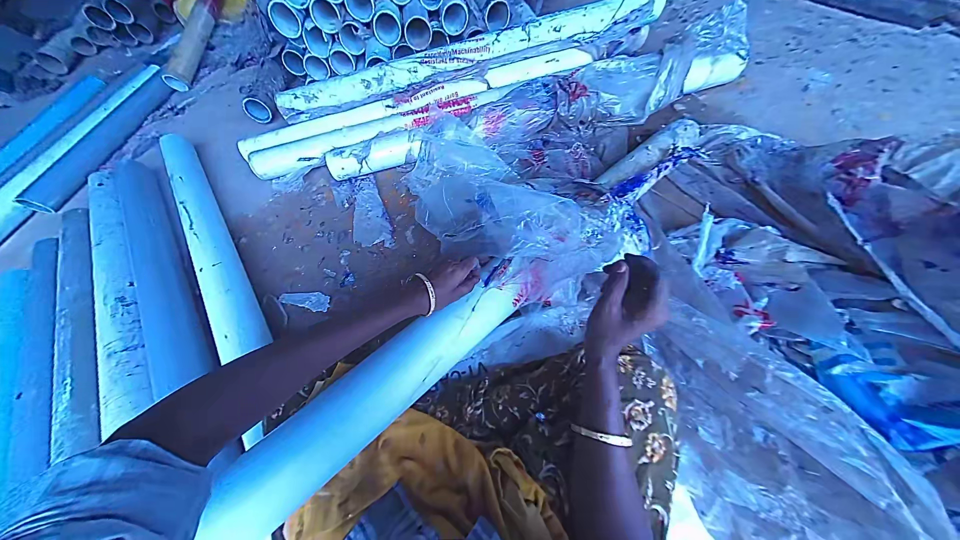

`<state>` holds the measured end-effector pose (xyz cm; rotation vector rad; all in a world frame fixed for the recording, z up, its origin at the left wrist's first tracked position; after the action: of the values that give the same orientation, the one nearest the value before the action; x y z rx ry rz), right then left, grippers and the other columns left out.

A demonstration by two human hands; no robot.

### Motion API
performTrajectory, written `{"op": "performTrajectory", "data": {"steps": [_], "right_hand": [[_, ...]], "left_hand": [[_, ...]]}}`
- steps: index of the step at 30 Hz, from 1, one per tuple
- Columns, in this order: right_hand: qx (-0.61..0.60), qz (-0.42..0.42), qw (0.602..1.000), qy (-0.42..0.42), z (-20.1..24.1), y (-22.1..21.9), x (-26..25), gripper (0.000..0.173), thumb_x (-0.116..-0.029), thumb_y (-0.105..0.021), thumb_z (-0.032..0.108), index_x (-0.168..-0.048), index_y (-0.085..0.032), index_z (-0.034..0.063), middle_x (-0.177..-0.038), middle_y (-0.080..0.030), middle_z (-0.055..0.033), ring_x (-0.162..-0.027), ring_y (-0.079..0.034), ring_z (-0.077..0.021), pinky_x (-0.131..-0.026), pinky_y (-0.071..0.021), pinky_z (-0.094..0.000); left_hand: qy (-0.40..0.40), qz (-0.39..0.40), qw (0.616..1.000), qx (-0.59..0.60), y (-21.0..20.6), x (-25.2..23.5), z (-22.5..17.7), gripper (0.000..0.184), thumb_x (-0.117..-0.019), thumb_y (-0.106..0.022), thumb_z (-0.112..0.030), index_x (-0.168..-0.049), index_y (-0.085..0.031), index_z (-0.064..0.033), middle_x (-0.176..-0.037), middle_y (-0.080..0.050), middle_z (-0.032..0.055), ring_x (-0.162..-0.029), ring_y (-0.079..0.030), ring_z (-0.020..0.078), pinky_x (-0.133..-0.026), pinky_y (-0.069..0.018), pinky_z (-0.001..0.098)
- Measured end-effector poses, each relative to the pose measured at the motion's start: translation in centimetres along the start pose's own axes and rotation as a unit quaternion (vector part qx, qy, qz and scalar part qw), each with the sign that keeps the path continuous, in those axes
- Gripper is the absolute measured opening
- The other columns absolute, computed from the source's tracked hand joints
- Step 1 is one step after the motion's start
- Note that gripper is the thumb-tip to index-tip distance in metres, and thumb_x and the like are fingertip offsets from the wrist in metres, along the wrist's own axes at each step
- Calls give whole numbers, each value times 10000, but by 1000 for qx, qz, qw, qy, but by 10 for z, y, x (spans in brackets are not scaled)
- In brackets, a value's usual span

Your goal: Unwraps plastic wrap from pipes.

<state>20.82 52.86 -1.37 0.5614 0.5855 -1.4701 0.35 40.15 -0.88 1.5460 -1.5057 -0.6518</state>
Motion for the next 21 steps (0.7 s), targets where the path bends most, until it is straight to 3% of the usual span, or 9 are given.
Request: {"op": "performTrajectory", "data": {"steps": [2, 3, 6, 9, 13, 17, 21], "right_hand": [[-52, 147, 985, 74, 25, -24, 8, 175, -926, -601, 2, -923, -692, -147, -785, -696, -167, -711, -653, -64, -725, -528, -170], [-57, 230, 967, 90, 33, -38, 17, 157, -907, -618, -1, -908, -736, -105, -823, -728, -172, -759, -692, -113, -757, -545, -198], [-8, 398, 910, 113, 33, -66, 51, 181, -913, -620, -26, -984, -787, -18, -1021, -749, -205, -957, -735, -346, -830, -592, -421], [35, 419, 898, 131, 25, -79, 64, 210, -904, -623, -64, -1008, -794, -1, -1037, -738, -216, -991, -714, -402, -844, -583, -483], [48, 422, 896, 132, 23, -94, 61, 150, -900, -619, -79, -908, -762, -39, -959, -704, -242, -956, -693, -421, -846, -563, -514], [135, 416, 887, 151, 23, -103, 67, 155, -943, -574, -46, -960, -723, -86, -978, -694, -274, -947, -696, -459, -817, -553, -560], [35, 434, 898, 67, 12, -98, 56, 172, -960, -558, -22, -957, -719, -81, -995, -700, -245, -966, -695, -402, -857, -547, -527]], "left_hand": [[5, -27, 999, -20, 0, 4, -4, 248, -1050, -517, -52, -1145, -639, 142, -1182, -635, 308, -1172, -606, 430, -1053, -445, 521], [25, -32, 999, -31, -2, 4, -5, 251, -1055, -517, -64, -1153, -641, 131, -1217, -617, 304, -1211, -578, 437, -1073, -415, 549], [88, -37, 993, -65, -10, 3, -8, 278, -1077, -487, -87, -1212, -625, 113, -1323, -576, 299, -1317, -509, 446, -1122, -353, 572], [82, -69, 993, -42, -12, 6, -6, 247, -1065, -506, -66, -1161, -637, 120, -1259, -595, 304, -1256, -549, 445, -1106, -407, 519], [83, -79, 993, 16, -13, 6, 2, 250, -1066, -509, -69, -1155, -625, 134, -1260, -585, 312, -1246, -553, 444, -1101, -414, 519], [48, -95, 992, 73, -14, 7, 6, 244, -1055, -515, -51, -1141, -628, 148, -1211, -607, 318, -1199, -578, 428, -1075, -434, 495], [8, -115, 988, 106, -6, 13, -1, 206, -1021, -570, -34, -1094, -668, 131, -1117, -660, 284, -1113, -619, 394, -1028, -458, 488]]}}
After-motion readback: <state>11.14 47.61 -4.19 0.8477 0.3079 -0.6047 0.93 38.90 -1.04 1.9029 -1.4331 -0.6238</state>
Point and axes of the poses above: each hand's wrist, its own x-axis away from the middle knuckle, its own y-axis out of the back of the hand, z = x × y, the point moved 6 cm from there along -x, towards the middle knuckle
